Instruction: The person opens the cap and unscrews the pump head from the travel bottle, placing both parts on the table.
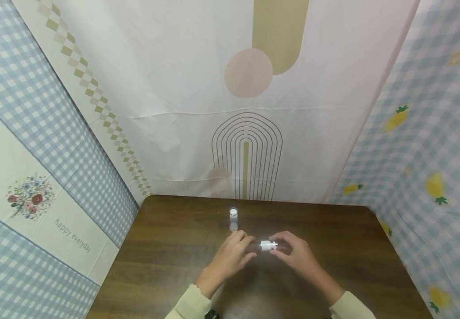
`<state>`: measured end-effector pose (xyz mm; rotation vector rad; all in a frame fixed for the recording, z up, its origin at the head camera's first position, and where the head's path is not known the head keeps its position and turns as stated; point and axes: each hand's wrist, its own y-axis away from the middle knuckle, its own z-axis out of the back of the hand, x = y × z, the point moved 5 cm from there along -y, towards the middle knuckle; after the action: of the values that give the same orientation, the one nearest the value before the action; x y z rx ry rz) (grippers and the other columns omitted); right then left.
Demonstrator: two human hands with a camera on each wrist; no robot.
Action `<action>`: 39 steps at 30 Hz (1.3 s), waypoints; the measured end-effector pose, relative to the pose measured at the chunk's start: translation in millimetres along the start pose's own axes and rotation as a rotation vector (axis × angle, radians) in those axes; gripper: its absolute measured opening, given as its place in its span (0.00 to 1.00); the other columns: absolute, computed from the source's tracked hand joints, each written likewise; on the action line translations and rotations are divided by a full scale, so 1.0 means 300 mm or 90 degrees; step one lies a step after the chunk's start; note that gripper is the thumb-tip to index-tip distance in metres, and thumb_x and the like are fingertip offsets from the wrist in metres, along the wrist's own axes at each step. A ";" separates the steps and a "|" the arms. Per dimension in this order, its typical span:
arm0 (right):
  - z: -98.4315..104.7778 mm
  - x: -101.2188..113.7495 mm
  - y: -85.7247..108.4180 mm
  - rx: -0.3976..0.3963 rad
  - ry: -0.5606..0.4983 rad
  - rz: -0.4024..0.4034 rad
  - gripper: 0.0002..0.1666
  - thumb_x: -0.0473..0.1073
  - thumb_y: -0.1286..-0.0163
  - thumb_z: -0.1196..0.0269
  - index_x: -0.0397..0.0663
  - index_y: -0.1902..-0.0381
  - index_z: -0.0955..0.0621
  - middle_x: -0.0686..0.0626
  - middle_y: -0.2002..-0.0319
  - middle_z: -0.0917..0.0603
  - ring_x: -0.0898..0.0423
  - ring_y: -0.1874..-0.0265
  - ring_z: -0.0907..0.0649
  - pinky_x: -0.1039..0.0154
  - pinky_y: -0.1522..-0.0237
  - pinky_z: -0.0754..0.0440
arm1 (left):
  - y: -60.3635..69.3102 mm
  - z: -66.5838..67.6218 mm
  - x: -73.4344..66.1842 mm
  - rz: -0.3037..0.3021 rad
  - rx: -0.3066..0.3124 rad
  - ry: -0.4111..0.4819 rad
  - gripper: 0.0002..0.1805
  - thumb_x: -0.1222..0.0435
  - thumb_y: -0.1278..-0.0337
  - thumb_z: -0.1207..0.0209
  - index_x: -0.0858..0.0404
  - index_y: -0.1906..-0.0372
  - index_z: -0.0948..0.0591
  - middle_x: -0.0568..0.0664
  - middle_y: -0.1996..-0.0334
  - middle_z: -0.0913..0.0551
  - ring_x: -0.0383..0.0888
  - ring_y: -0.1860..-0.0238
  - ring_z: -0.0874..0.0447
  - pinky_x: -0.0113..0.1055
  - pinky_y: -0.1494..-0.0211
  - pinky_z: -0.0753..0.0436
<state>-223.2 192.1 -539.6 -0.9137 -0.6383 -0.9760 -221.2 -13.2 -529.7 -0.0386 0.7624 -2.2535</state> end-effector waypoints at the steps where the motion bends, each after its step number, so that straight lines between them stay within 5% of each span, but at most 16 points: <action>1: -0.001 0.000 0.001 0.000 -0.005 0.000 0.23 0.29 0.46 0.23 0.48 0.53 0.15 0.50 0.54 0.14 0.63 0.56 0.13 0.67 0.53 0.13 | 0.001 -0.001 -0.001 0.002 0.003 0.000 0.23 0.56 0.47 0.24 0.60 0.49 0.15 0.45 0.59 0.19 0.39 0.58 0.23 0.31 0.52 0.18; 21: 0.048 0.000 0.007 -0.048 -0.025 0.027 0.23 0.29 0.46 0.23 0.47 0.51 0.15 0.49 0.53 0.13 0.56 0.60 0.11 0.68 0.55 0.13 | 0.019 0.024 0.035 0.036 -0.038 0.021 0.24 0.58 0.55 0.21 0.60 0.52 0.14 0.44 0.64 0.20 0.39 0.62 0.24 0.31 0.59 0.19; 33: 0.082 0.006 -0.002 -0.057 0.037 0.011 0.23 0.29 0.45 0.23 0.42 0.50 0.15 0.47 0.53 0.13 0.67 0.60 0.15 0.63 0.56 0.12 | 0.034 0.019 0.069 0.065 -0.052 0.036 0.24 0.58 0.55 0.21 0.60 0.52 0.15 0.46 0.61 0.18 0.42 0.61 0.22 0.35 0.57 0.19; 39: 0.107 -0.024 -0.012 -0.061 0.102 0.004 0.23 0.34 0.42 0.22 0.56 0.49 0.14 0.56 0.52 0.13 0.66 0.59 0.16 0.68 0.56 0.14 | 0.030 0.018 0.085 0.077 -0.068 0.054 0.23 0.62 0.57 0.21 0.62 0.53 0.14 0.49 0.61 0.17 0.44 0.60 0.20 0.38 0.56 0.18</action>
<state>-231.5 222.2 -528.6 -0.9107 -0.4563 -1.0697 -232.5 -37.6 -535.0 0.0522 0.9054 -2.1094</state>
